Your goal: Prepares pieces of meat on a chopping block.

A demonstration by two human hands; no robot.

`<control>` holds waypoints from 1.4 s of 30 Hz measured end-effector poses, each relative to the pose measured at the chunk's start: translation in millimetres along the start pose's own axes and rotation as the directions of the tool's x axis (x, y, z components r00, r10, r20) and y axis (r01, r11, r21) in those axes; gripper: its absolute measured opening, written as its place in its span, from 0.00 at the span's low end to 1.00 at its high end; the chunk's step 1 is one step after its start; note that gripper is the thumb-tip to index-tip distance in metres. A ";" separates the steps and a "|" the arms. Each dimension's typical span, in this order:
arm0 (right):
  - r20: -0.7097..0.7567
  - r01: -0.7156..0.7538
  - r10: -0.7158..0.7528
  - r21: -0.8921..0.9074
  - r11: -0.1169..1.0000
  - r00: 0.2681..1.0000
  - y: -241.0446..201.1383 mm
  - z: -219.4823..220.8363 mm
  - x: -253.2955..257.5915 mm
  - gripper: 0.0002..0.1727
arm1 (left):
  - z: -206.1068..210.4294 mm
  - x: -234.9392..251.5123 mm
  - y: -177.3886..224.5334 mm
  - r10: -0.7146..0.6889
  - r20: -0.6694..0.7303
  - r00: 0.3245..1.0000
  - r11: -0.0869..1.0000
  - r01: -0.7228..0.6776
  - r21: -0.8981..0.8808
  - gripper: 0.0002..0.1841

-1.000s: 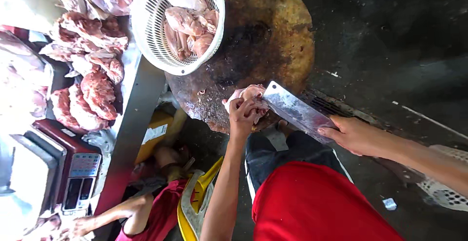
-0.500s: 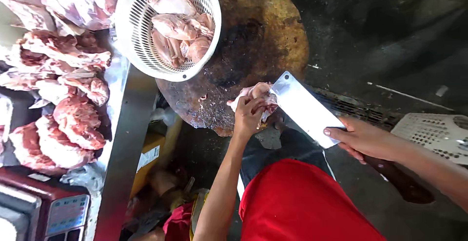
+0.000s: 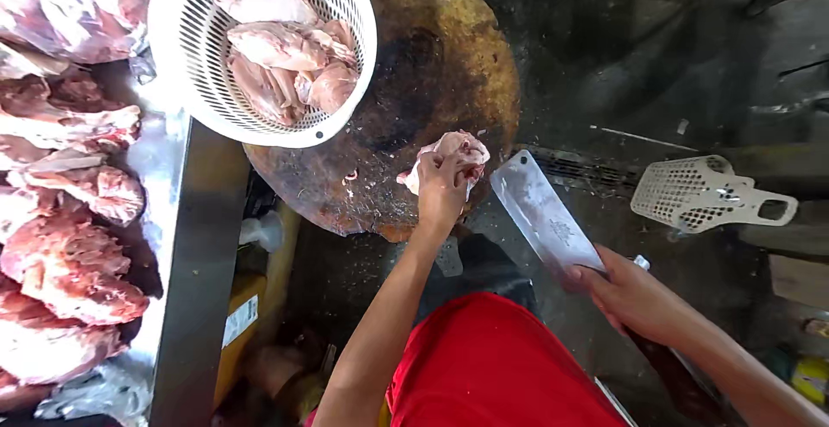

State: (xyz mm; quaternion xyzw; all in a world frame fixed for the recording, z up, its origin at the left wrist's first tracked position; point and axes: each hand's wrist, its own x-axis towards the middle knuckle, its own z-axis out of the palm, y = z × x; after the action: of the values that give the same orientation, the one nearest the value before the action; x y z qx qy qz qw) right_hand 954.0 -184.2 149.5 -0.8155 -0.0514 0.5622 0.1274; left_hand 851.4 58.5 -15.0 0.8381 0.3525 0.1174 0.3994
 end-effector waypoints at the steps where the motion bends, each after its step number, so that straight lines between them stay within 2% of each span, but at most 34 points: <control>1: -0.011 -0.004 0.004 0.025 1.000 1.000 1.1 3.2 3.0 0.16 | -2.4 5.1 5.1 0.074 0.020 0.997 0.992 -0.076 0.099 0.21; 3: -0.014 0.010 -0.009 0.071 0.997 1.000 -4.5 10.8 22.5 0.17 | -8.6 20.3 16.1 0.221 0.153 0.963 0.935 -0.254 0.246 0.31; 4: -0.009 0.028 -0.027 0.089 0.996 1.000 -8.8 14.7 35.3 0.17 | -10.0 30.4 21.4 0.239 0.241 0.941 0.908 -0.304 0.287 0.32; 6: -0.006 0.073 -0.073 0.111 0.991 0.997 -16.2 22.7 59.4 0.18 | -9.6 52.2 28.0 0.147 0.400 0.905 0.893 -0.295 0.340 0.26; 8: -0.018 0.121 -0.119 0.117 0.986 0.993 -20.1 27.9 76.8 0.19 | -12.2 68.8 29.1 0.091 0.424 0.901 0.912 -0.246 0.329 0.18; 10: -0.019 0.153 -0.152 0.113 0.982 0.988 -22.2 27.4 89.3 0.19 | -18.5 75.2 26.3 0.051 0.412 0.910 0.929 -0.195 0.315 0.14; 12: -0.023 0.160 -0.159 0.062 0.985 0.987 -22.0 22.5 91.4 0.20 | -22.3 71.4 17.6 0.037 0.364 0.930 0.942 -0.154 0.299 0.14; 14: -0.064 0.147 -0.149 -0.030 0.989 0.987 -22.0 14.6 79.0 0.19 | -19.1 60.3 2.8 0.137 0.219 0.966 0.956 -0.187 0.226 0.11; 16: -0.136 0.169 -0.180 -0.085 0.982 0.974 -22.7 10.4 65.5 0.20 | -11.9 47.6 -15.3 0.234 0.076 0.969 0.958 -0.243 0.149 0.12; 19: -0.181 0.243 -0.263 -0.128 0.962 0.947 -41.2 8.0 63.6 0.21 | 6.2 33.0 -43.5 0.359 -0.100 0.928 0.930 -0.347 0.122 0.17; 23: -0.104 0.254 -0.298 -0.307 0.917 0.949 -72.1 3.1 76.8 0.23 | 21.4 29.4 -52.2 0.401 -0.222 0.889 0.912 -0.364 0.189 0.19; 25: -0.086 0.236 -0.303 -0.443 0.865 0.949 -68.5 -1.7 70.7 0.22 | 27.1 28.0 -52.9 0.405 -0.267 0.875 0.908 -0.351 0.228 0.18; 28: -0.095 0.194 -0.343 -0.673 0.714 0.934 -64.8 -20.9 41.8 0.20 | 37.2 20.5 -55.8 0.404 -0.351 0.845 0.909 -0.329 0.255 0.17; 32: -0.081 0.172 -0.452 -0.854 0.491 0.888 -82.4 -36.6 27.5 0.19 | 41.6 15.2 -58.9 0.389 -0.403 0.828 0.919 -0.322 0.225 0.16; 37: -0.031 0.141 -0.438 -0.925 0.353 0.898 -113.6 -35.2 30.4 0.18 | 40.4 16.4 -56.3 0.374 -0.419 0.827 0.926 -0.308 0.219 0.15; 39: -0.058 0.110 -0.416 -0.923 0.368 0.907 -117.8 -26.1 29.6 0.19 | 38.8 17.5 -53.9 0.362 -0.399 0.843 0.930 -0.298 0.215 0.15; 42: -0.131 0.025 -0.269 -0.860 0.509 0.954 -122.2 0.3 26.5 0.21 | 35.1 19.7 -49.2 0.329 -0.359 0.873 0.941 -0.271 0.203 0.16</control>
State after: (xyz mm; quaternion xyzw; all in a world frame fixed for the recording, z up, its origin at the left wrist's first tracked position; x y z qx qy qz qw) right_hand 970.6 -60.6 157.9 -0.8290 -0.3723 0.3456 -0.2340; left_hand 858.0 72.7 -76.6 0.8696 0.2978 0.3154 0.2359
